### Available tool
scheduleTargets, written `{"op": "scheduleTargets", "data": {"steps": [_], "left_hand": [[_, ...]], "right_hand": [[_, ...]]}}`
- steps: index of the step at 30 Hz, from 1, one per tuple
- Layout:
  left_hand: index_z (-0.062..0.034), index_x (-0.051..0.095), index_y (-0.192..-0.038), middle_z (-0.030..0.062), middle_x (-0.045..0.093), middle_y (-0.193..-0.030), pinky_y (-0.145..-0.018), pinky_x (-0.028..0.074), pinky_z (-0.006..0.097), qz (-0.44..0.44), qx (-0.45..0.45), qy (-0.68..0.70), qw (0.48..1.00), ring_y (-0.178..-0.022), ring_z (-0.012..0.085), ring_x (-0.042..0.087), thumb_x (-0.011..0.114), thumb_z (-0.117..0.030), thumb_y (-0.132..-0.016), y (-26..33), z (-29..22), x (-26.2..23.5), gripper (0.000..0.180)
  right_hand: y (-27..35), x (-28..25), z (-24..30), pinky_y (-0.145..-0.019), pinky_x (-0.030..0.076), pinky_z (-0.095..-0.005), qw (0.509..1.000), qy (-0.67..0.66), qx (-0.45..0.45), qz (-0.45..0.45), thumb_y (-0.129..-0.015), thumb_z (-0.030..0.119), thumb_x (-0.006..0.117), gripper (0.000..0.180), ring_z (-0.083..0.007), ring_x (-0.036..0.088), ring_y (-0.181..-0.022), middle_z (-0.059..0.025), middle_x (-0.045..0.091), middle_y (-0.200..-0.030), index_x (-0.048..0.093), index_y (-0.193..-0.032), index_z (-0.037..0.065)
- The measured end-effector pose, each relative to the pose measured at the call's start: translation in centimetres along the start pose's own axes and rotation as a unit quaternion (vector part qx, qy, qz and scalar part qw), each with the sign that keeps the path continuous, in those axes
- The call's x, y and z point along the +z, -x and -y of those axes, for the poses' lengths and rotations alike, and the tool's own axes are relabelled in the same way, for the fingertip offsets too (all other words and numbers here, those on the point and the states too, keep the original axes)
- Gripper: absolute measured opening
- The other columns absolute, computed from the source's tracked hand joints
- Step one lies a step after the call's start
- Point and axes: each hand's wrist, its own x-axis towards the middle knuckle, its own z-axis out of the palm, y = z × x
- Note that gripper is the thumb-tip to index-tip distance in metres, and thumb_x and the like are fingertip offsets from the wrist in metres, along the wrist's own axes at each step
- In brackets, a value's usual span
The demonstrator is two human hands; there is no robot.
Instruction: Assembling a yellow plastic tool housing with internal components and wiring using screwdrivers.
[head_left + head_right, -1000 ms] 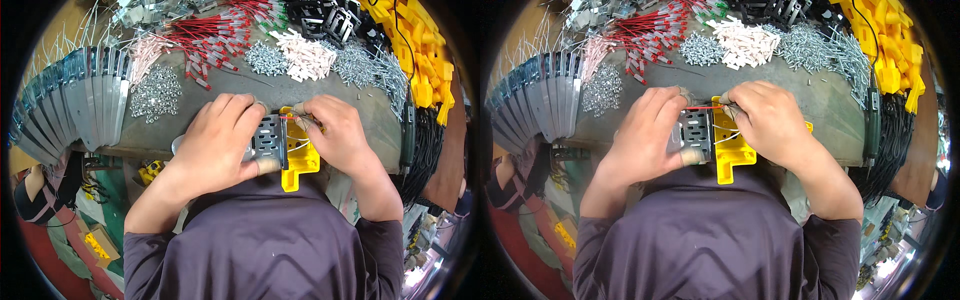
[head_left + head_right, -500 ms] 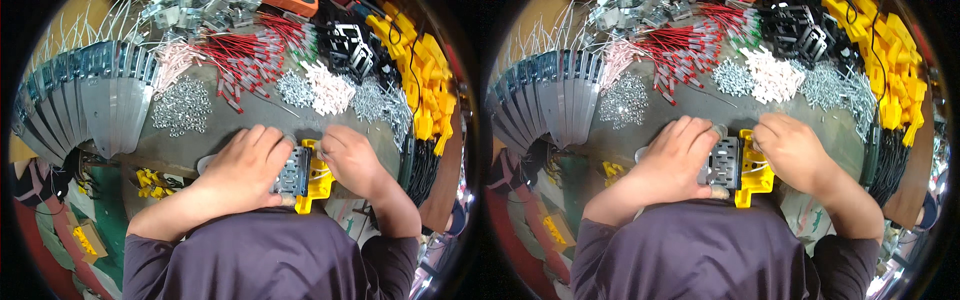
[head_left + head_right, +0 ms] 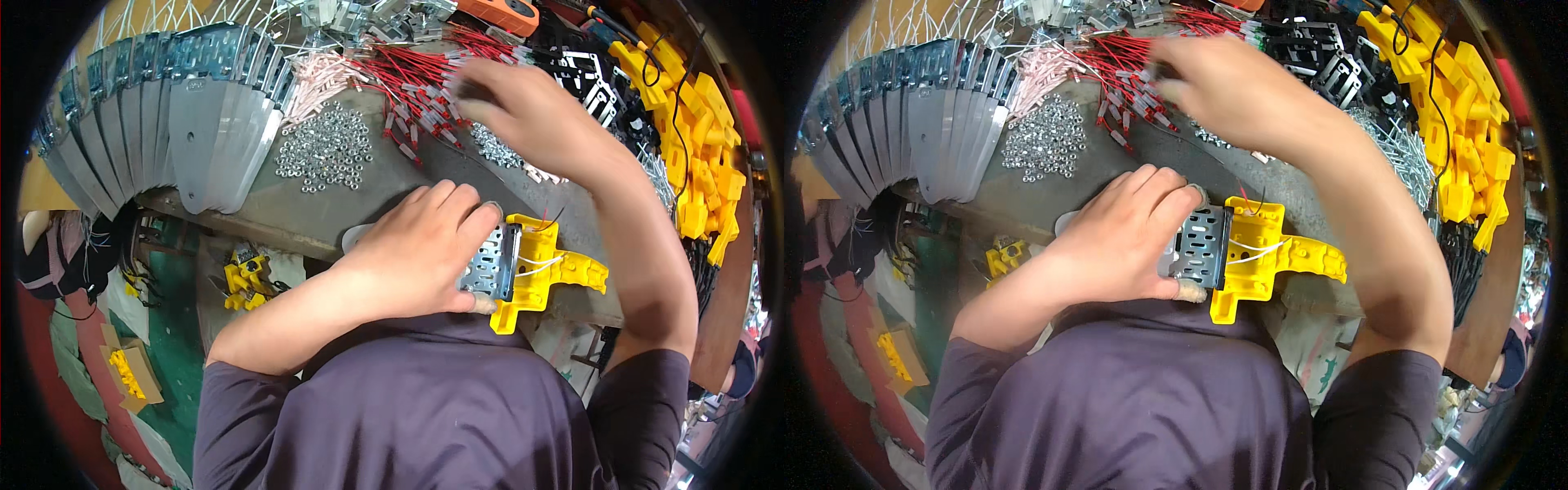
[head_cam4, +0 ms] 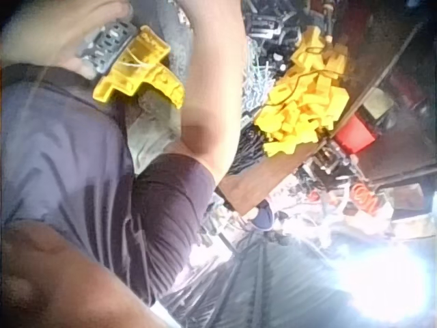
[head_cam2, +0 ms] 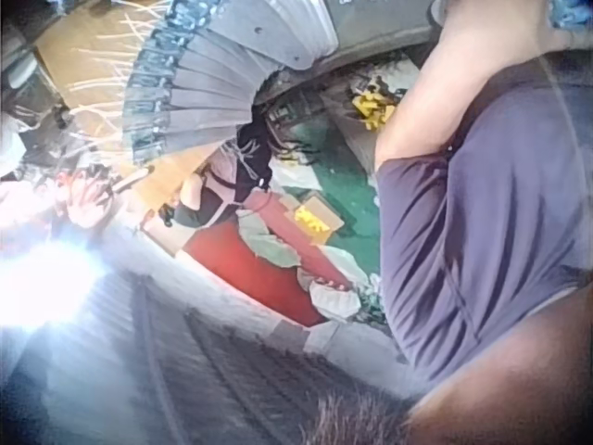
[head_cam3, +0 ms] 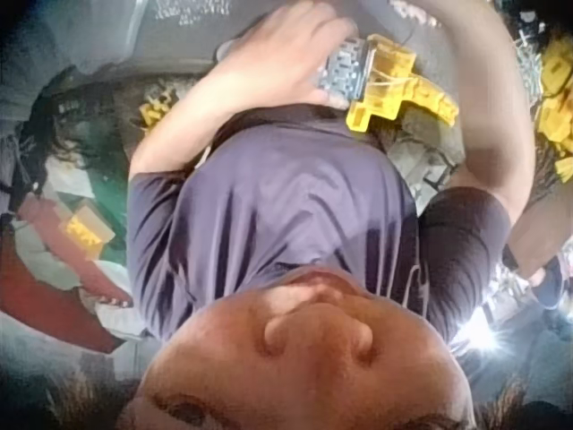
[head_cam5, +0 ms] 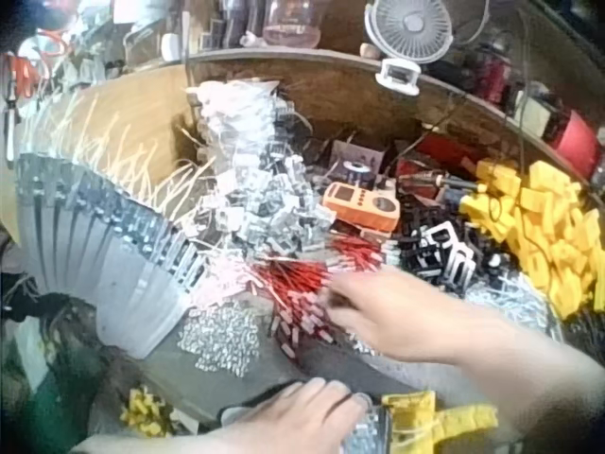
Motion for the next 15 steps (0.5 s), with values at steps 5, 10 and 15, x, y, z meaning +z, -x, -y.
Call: {"op": "scheduleTargets", "data": {"steps": [5, 10, 15], "left_hand": [[-0.003, 0.048, -0.118, 0.0139, 0.05, -0.108, -0.09, 0.044, 0.043, -0.002, -0.006, -0.02, 1.0, -0.101, 0.0337, 0.051, 0.088, -0.031, -0.053, -0.1, -0.2, 0.2, 0.081], [-0.0028, 0.048, -0.118, 0.014, 0.05, -0.11, -0.09, 0.044, 0.043, -0.015, -0.008, -0.026, 1.0, -0.102, 0.0337, 0.051, 0.088, -0.031, -0.053, 0.3, -0.1, 0.3, 0.081], [-0.0037, 0.049, -0.118, 0.0133, 0.051, -0.113, -0.092, 0.043, 0.042, -0.017, -0.002, -0.01, 1.0, -0.104, 0.0329, 0.051, 0.086, -0.029, -0.053, 0.3, 0.2, 0.2, 0.079]], "right_hand": [[-5.1, 4.6, 0.2, -0.075, 0.05, -0.0479, 0.986, 0.15, -0.029, -0.068, -0.08, 0.006, 0.059, 0.023, -0.0402, 0.063, -0.087, -0.0226, 0.065, -0.087, 0.055, -0.102, -0.002], [-2.4, 2.8, -0.8, -0.079, 0.053, -0.0453, 0.97, 0.198, -0.089, -0.106, -0.077, -0.001, 0.055, 0.021, -0.0383, 0.063, -0.09, -0.0213, 0.065, -0.091, 0.058, -0.097, -0.003], [6.2, -1.4, -0.5, -0.074, 0.051, -0.0343, 0.99, -0.019, 0.111, -0.086, -0.082, 0.006, 0.063, 0.017, -0.0278, 0.063, -0.082, -0.0129, 0.063, -0.087, 0.066, -0.098, 0.001]]}}
